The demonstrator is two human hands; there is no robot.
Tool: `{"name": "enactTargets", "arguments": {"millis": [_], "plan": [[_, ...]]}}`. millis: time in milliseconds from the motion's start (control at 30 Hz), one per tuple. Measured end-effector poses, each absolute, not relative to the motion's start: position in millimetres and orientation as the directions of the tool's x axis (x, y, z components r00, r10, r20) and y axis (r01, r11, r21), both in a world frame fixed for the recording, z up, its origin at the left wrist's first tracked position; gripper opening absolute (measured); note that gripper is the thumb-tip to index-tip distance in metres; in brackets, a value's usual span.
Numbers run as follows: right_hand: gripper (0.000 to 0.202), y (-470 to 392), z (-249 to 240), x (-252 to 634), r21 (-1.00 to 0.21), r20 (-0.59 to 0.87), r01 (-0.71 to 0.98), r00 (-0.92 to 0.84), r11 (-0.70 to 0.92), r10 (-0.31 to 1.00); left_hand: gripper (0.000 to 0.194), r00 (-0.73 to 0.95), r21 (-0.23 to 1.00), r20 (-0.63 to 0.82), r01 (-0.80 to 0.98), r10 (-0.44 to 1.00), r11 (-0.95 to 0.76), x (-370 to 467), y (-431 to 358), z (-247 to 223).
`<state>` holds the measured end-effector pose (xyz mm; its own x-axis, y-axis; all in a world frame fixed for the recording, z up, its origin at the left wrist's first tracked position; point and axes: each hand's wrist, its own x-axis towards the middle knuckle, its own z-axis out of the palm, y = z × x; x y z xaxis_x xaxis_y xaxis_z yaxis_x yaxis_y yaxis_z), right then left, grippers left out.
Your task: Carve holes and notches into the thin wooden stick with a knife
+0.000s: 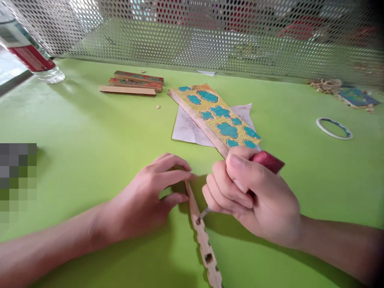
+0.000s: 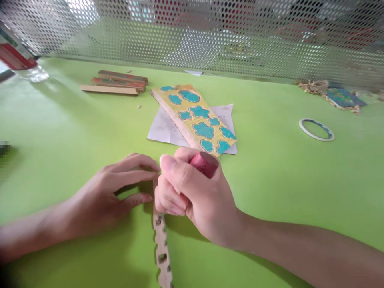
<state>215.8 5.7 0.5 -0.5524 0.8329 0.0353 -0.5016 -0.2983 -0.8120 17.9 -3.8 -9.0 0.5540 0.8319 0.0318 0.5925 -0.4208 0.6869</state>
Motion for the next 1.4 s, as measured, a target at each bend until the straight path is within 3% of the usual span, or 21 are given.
{"name": "enactTargets", "arguments": {"millis": [33,200,267,333,400,567,800,867,933,1000,1167,1400], "plan": [[0.037,2.7,1.9,217.0,-0.830,0.054,-0.487,-0.557,-0.273,0.829,0.027,0.531,0.684,0.041,0.602,0.846,-0.411,17.8,-11.7,-9.1],[0.041,-7.7,14.2,218.8,-0.922,0.018,-0.331,-0.553,-0.200,0.833,0.107,0.608,0.410,0.111,0.692,0.786,-0.594,22.4,-47.0,-18.3],[0.048,-8.4,21.8,216.1,-0.934,-0.002,-0.298,-0.549,-0.198,0.836,0.107,0.641,0.350,0.067,0.703,0.765,-0.619,25.3,-48.7,-21.5],[0.054,-8.8,29.4,212.5,-0.944,0.009,-0.281,-0.543,-0.171,0.840,0.098,0.652,0.367,0.042,0.695,0.757,-0.619,27.6,-44.2,-21.5],[0.058,-10.3,34.8,210.3,-0.957,0.068,-0.275,-0.525,-0.094,0.848,0.084,0.662,0.373,-0.009,0.698,0.750,-0.612,28.6,-37.9,-18.9],[0.062,-16.3,35.2,212.4,-0.964,0.229,-0.243,-0.554,0.107,0.800,0.075,0.667,0.397,0.002,0.684,0.745,-0.612,28.9,-32.1,-11.5],[0.059,-13.1,23.1,212.7,-0.940,0.311,-0.282,-0.490,0.190,0.814,0.088,0.654,0.429,0.022,0.677,0.756,-0.598,30.7,-34.1,-11.7],[0.057,-12.7,17.8,215.1,-0.930,0.344,-0.307,-0.540,0.201,0.768,0.092,0.654,0.436,0.011,0.678,0.757,-0.592,30.3,-34.2,-12.4],[0.054,-14.6,14.8,218.9,-0.934,0.342,-0.314,-0.647,0.170,0.682,0.094,0.662,0.433,-0.010,0.679,0.750,-0.593,29.6,-34.4,-13.3],[0.052,-18.0,15.4,221.9,-0.962,0.249,-0.261,-0.721,0.079,0.647,0.095,0.669,0.432,-0.025,0.677,0.743,-0.596,29.0,-34.8,-14.7],[0.048,-16.0,18.8,218.3,-0.981,0.099,-0.193,-0.636,-0.034,0.766,0.097,0.661,0.462,-0.002,0.666,0.750,-0.586,29.5,-35.5,-17.7],[0.042,8.5,6.1,205.5,-0.838,0.040,-0.480,-0.528,-0.260,0.848,0.103,0.667,0.476,-0.084,0.680,0.741,-0.558,31.6,-31.9,-15.6]]}}
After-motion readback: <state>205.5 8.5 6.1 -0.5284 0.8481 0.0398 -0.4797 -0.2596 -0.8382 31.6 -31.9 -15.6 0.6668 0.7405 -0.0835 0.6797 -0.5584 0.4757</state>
